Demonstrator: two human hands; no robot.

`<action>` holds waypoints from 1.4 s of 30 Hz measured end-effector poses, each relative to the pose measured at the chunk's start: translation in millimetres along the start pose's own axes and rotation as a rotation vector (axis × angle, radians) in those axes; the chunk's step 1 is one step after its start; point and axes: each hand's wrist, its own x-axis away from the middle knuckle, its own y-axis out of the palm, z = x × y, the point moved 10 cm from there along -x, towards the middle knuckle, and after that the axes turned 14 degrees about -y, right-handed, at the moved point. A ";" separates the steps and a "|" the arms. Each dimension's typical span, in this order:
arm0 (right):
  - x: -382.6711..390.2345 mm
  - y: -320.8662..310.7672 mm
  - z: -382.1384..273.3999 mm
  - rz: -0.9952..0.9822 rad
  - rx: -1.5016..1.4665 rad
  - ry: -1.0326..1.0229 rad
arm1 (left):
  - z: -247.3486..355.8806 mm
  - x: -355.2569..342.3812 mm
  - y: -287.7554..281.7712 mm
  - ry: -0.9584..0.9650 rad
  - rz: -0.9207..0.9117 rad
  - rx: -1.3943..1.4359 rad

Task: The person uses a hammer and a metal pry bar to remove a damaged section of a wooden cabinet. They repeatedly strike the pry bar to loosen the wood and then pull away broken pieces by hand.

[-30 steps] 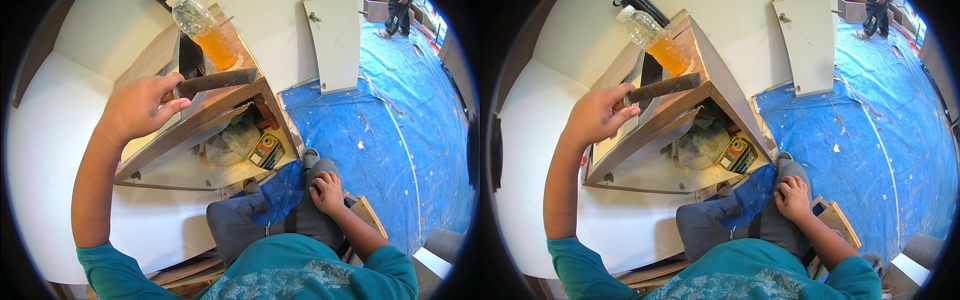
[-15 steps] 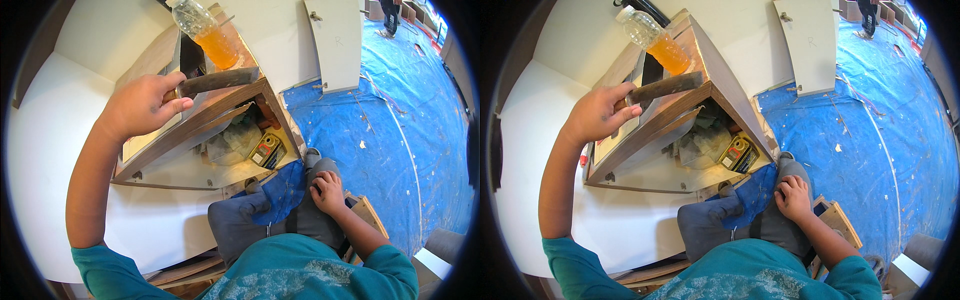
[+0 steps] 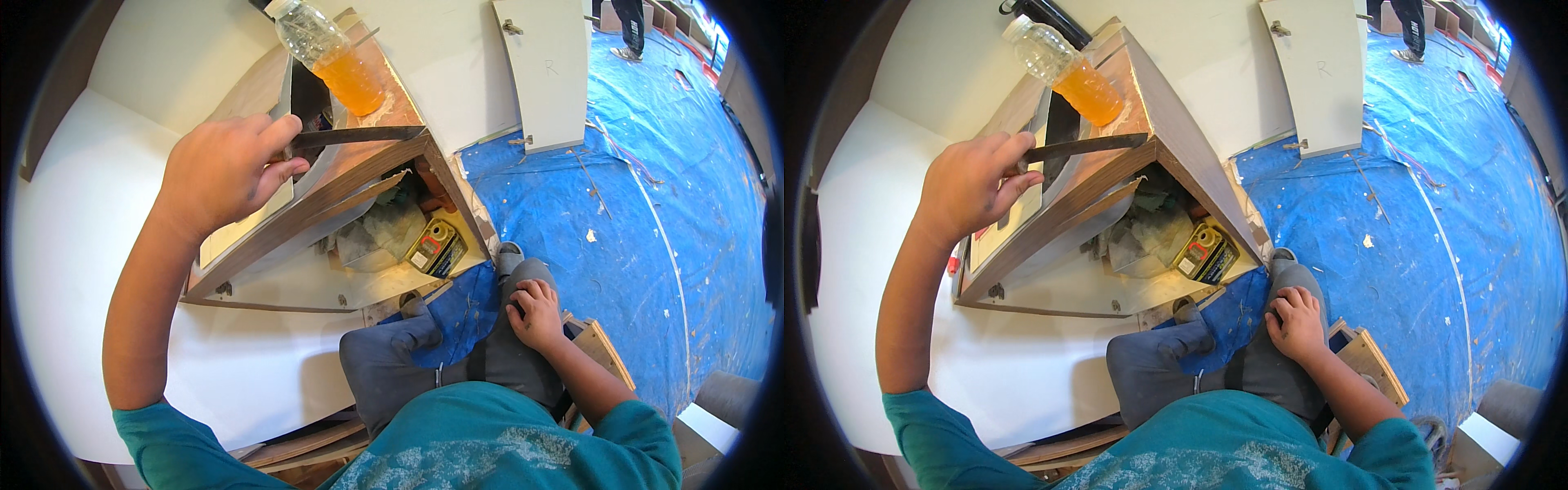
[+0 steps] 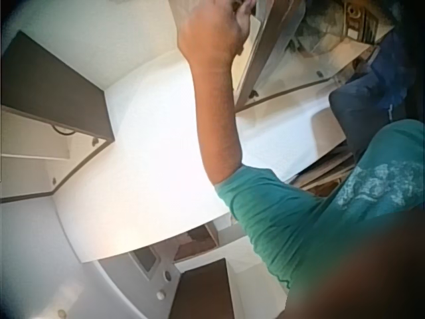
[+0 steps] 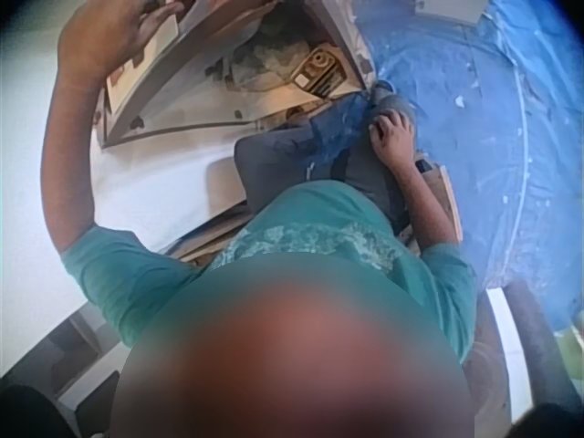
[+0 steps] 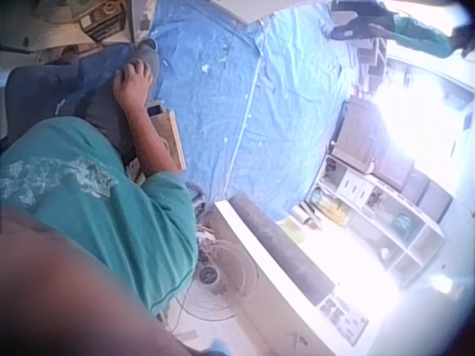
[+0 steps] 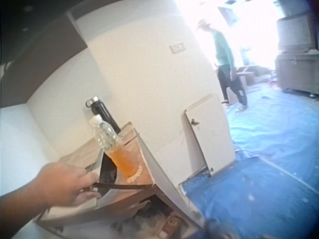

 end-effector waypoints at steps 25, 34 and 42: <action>6.2 -4.9 9.7 0.018 -0.028 0.037 | -2.8 -12.8 3.2 0.077 -0.038 0.032; 7.4 -8.1 10.8 0.050 -0.047 0.021 | -20.1 2.2 37.5 -0.232 -0.305 0.355; -38.3 -29.4 -53.8 0.121 -0.825 0.041 | 18.0 65.2 55.5 -0.470 -0.244 0.860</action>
